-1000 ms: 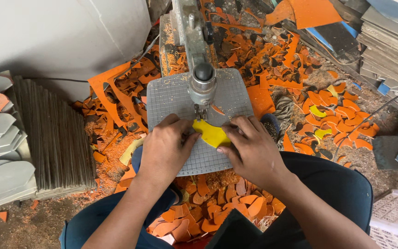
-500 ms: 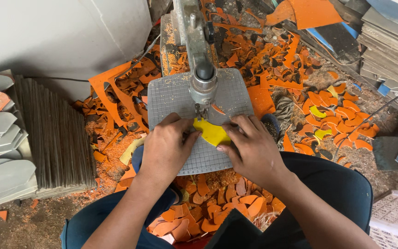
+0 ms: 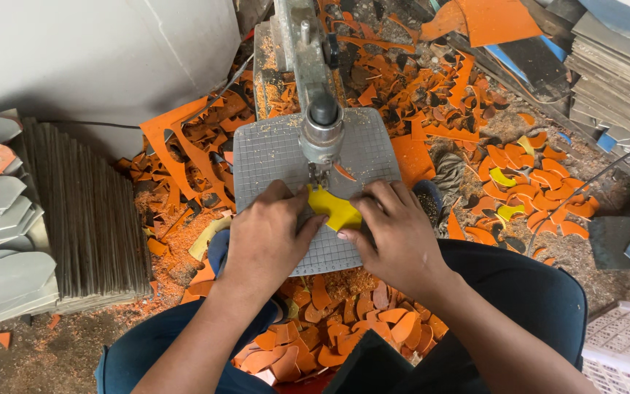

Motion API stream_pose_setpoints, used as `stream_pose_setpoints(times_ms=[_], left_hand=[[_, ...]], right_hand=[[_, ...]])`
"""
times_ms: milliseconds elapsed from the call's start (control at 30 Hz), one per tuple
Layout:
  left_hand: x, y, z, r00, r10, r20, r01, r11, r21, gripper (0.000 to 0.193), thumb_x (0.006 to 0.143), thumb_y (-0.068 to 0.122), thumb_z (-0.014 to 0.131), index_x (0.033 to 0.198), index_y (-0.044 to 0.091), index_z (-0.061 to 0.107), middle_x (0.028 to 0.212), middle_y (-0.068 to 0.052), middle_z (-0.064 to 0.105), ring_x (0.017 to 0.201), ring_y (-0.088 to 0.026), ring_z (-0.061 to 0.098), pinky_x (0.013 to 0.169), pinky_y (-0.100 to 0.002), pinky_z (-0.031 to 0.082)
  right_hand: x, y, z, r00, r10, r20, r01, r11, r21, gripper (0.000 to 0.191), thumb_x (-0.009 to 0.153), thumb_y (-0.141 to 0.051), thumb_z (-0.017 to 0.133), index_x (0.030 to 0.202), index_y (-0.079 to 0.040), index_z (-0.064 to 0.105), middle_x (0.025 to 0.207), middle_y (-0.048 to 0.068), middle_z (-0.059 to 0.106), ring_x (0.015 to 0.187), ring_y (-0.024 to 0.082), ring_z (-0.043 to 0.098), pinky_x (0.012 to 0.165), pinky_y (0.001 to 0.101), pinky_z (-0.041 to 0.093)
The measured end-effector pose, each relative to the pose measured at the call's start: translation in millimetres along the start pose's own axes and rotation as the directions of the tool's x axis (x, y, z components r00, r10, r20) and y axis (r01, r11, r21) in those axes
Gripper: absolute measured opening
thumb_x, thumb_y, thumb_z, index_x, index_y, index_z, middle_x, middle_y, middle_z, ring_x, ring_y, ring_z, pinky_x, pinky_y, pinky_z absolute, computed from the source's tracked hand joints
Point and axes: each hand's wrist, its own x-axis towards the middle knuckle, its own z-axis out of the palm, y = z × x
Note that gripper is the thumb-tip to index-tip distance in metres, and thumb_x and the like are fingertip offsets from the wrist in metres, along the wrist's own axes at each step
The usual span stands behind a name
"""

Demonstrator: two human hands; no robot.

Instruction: The person uses a vertical cutting machine to trim orange and yellow sole pieces. They place each piece under the blade, guide it through the cut, and remove the trimmed piece, repeating the process for multiple items.

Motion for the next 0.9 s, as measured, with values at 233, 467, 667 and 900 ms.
stream_pose_setpoints(times_ms=[233,467,667,900], left_hand=[[0,3,0,0.999,0.031,-0.009,-0.030,0.999,0.023,0.051,0.077,0.030,0.084,0.116,0.000,0.072,0.093,-0.017,0.068,0.073,-0.033,0.074,0.062,-0.043,0.060],[1,-1,-1,0.998,0.058,-0.003,-0.058,0.998,0.038,0.051,0.078,0.029,0.084,0.117,-0.001,0.072,0.095,-0.017,0.068,0.073,-0.031,0.075,0.062,-0.040,0.061],[3,-2,-3,0.998,0.025,0.053,-0.030,0.996,0.086,0.058,0.080,0.033,0.083,0.126,0.001,0.068,0.094,-0.015,0.066,0.072,-0.030,0.075,0.058,-0.041,0.061],[5,-3,-5,0.994,-0.036,0.106,0.021,0.990,0.136,0.059,0.082,0.039,0.079,0.132,0.009,0.066,0.092,-0.013,0.066,0.073,-0.029,0.075,0.060,-0.042,0.061]], right_hand=[[0,-1,5,1.000,-0.013,0.000,0.013,1.000,-0.003,0.039,0.084,-0.032,0.077,0.102,0.000,0.066,0.105,0.013,0.057,0.099,0.032,0.055,0.089,0.0486,0.046],[2,-2,10,1.000,-0.021,-0.002,0.021,1.000,-0.009,0.038,0.086,-0.034,0.077,0.098,0.000,0.064,0.104,0.014,0.056,0.098,0.033,0.054,0.088,0.0489,0.046],[3,-4,11,1.000,-0.010,0.001,0.010,1.000,-0.002,0.038,0.085,-0.034,0.078,0.096,-0.001,0.063,0.101,0.014,0.056,0.096,0.033,0.054,0.086,0.0490,0.045],[5,-6,15,1.000,-0.014,-0.006,0.014,1.000,0.004,0.040,0.085,-0.036,0.078,0.094,-0.001,0.063,0.101,0.014,0.055,0.097,0.033,0.053,0.085,0.0491,0.044]])
